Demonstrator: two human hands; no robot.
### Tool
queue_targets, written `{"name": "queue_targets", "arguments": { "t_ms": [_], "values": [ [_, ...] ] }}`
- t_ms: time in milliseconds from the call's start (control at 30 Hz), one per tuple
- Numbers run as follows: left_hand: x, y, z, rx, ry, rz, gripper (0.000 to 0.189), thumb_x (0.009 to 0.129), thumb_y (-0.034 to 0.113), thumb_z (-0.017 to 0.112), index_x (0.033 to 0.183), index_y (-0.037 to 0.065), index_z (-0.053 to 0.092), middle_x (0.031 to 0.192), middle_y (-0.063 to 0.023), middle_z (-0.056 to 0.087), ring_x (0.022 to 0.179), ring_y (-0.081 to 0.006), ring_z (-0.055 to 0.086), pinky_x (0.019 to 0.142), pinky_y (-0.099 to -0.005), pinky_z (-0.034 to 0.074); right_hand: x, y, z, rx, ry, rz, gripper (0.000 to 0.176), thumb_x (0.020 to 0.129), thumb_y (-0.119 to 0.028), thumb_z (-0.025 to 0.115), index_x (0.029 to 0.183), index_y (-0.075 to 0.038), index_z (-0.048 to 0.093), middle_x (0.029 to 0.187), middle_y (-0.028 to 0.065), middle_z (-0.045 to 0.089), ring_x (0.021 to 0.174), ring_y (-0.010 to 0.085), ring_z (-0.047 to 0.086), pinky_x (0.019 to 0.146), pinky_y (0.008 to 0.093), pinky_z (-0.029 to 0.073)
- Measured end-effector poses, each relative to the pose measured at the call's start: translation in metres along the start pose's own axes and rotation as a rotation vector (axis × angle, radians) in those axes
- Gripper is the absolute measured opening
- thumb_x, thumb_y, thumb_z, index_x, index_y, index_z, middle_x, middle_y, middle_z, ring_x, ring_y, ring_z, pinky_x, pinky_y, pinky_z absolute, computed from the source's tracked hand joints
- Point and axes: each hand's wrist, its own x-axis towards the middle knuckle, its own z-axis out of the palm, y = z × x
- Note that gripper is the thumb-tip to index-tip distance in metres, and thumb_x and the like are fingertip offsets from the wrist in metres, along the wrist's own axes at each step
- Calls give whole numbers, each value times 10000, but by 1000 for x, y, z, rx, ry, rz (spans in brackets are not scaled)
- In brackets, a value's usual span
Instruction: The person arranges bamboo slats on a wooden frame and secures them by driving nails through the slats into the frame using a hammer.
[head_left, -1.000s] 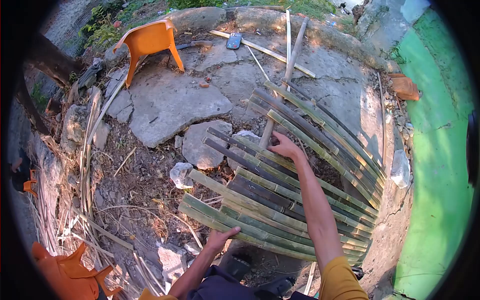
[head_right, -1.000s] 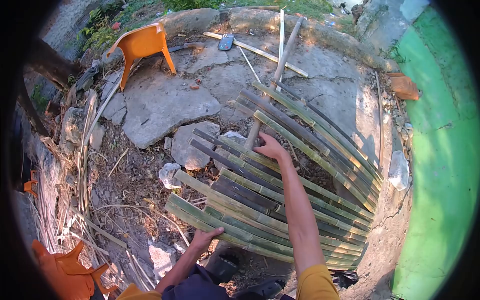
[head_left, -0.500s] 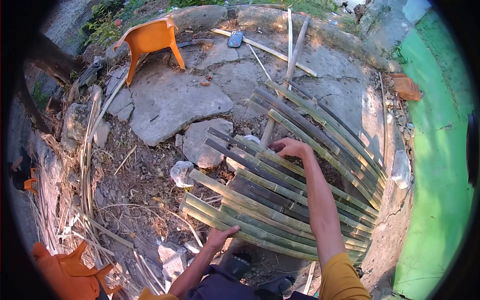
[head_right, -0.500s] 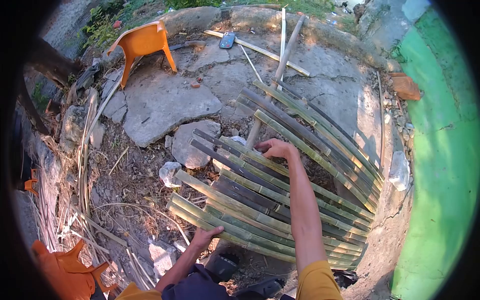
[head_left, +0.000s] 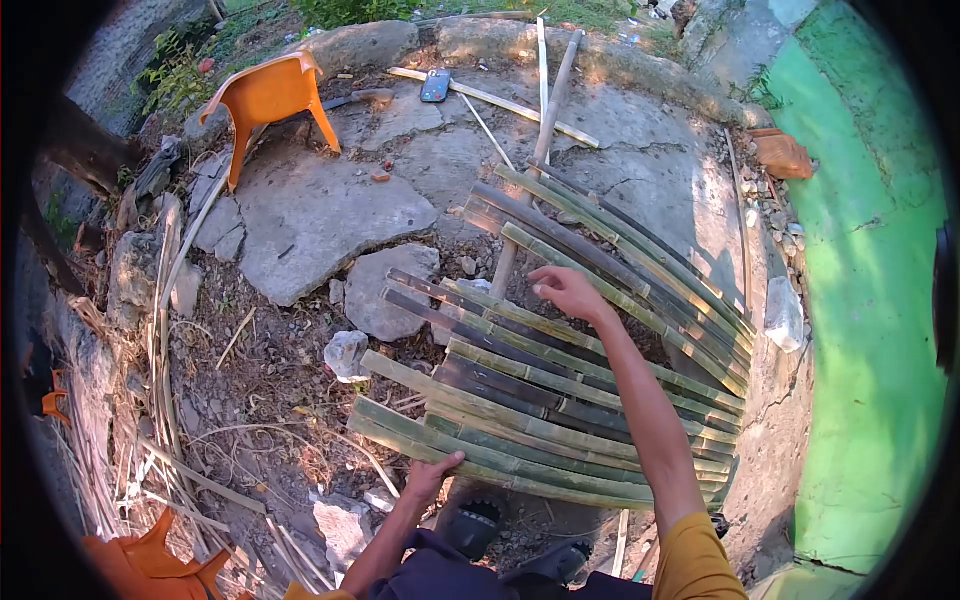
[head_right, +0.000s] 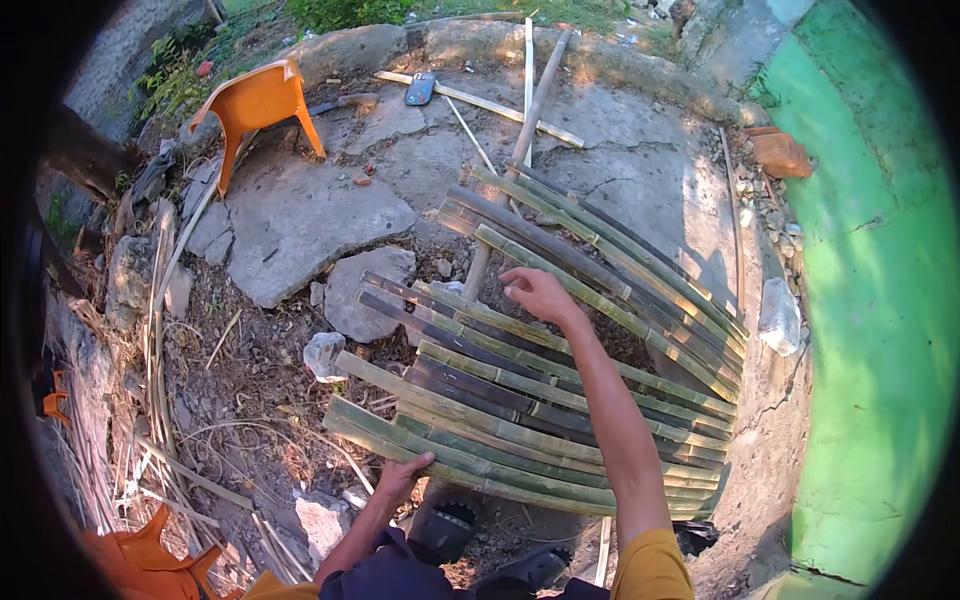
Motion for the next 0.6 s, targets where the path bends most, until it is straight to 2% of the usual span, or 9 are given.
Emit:
{"name": "queue_targets", "arguments": {
  "t_ms": [33, 67, 100, 167, 200, 333, 467, 567, 600],
  "values": [
    [-1, 2, 1, -2, -8, 3, 458, 875, 70, 827, 1263, -20, 600, 1175, -105, 688, 1058, -223, 678, 949, -381, 561, -6, -13, 6, -8, 89, -43, 370, 939, -217, 698, 1280, -73, 693, 1003, 108, 759, 939, 172, 703, 872, 348, 560],
    [-3, 5, 4, -7, -12, -5, 461, 876, 70, 826, 1266, -22, 598, 1177, -105, 688, 1057, -224, 679, 946, -380, 563, -13, -25, 12, 1, 68, -50, 396, 933, -254, 712, 1284, -73, 688, 1050, 153, 761, 966, 246, 725, 893, 383, 562],
    [-5, 7, 5, -12, -14, -12, 463, 877, 70, 825, 1269, -25, 597, 1178, -106, 688, 1056, -226, 680, 943, -380, 565, -17, -29, 21, -6, 69, -50, 396, 933, -254, 712, 1284, -73, 688, 1050, 153, 761, 966, 246, 725, 893, 383, 562],
    [-9, 7, 5, -8, -17, 0, 454, 882, 50, 812, 1274, -10, 592, 1179, -104, 682, 1058, -230, 682, 938, -385, 575, -28, -35, 37, -313, -9, 52, 429, 940, -300, 710, 1302, -74, 665, 1111, 206, 748, 1030, 365, 721, 937, 451, 553],
    [-11, 6, 5, 2, -17, 7, 446, 886, 30, 800, 1278, 5, 587, 1180, -101, 675, 1060, -234, 684, 934, -389, 585, -30, -28, 48, -401, -22, 87, 511, 941, -349, 716, 1361, -79, 606, 1153, 250, 725, 1088, 449, 684, 954, 510, 534],
    [-6, -6, -9, -41, -11, -1, 449, 884, 66, 817, 1267, -22, 599, 1180, -107, 687, 1046, -223, 684, 916, -367, 579, -40, 0, 68, -328, 88, 10, 621, 927, -355, 743, 1435, -78, 519, 1153, 275, 707, 1109, 442, 671, 959, 524, 528],
    [-6, -12, -10, -59, -32, -37, 436, 887, 46, 806, 1267, -6, 598, 1169, -99, 687, 1057, -232, 685, 932, -379, 581, -49, -3, 70, -352, 97, -34, 629, 927, -341, 743, 1449, -79, 511, 1189, 270, 692, 1153, 434, 647, 986, 514, 517],
    [-1, -18, -16, -67, -39, -24, 437, 886, 42, 803, 1271, 11, 598, 1167, -92, 691, 1057, -241, 693, 941, -394, 587, -52, -9, 69, -385, 84, -23, 641, 934, -336, 736, 1471, -81, 495, 1266, 254, 656, 1187, 442, 624, 999, 510, 511],
    [0, -21, -18, -88, -45, -25, 440, 884, 44, 807, 1271, 15, 600, 1164, -89, 694, 1057, -239, 694, 942, -392, 587, -58, -20, 70, -399, 88, 70, 648, 922, -325, 742, 1474, -89, 497, 1290, 243, 641, 1207, 439, 613, 1016, 507, 501]
  ]
}}
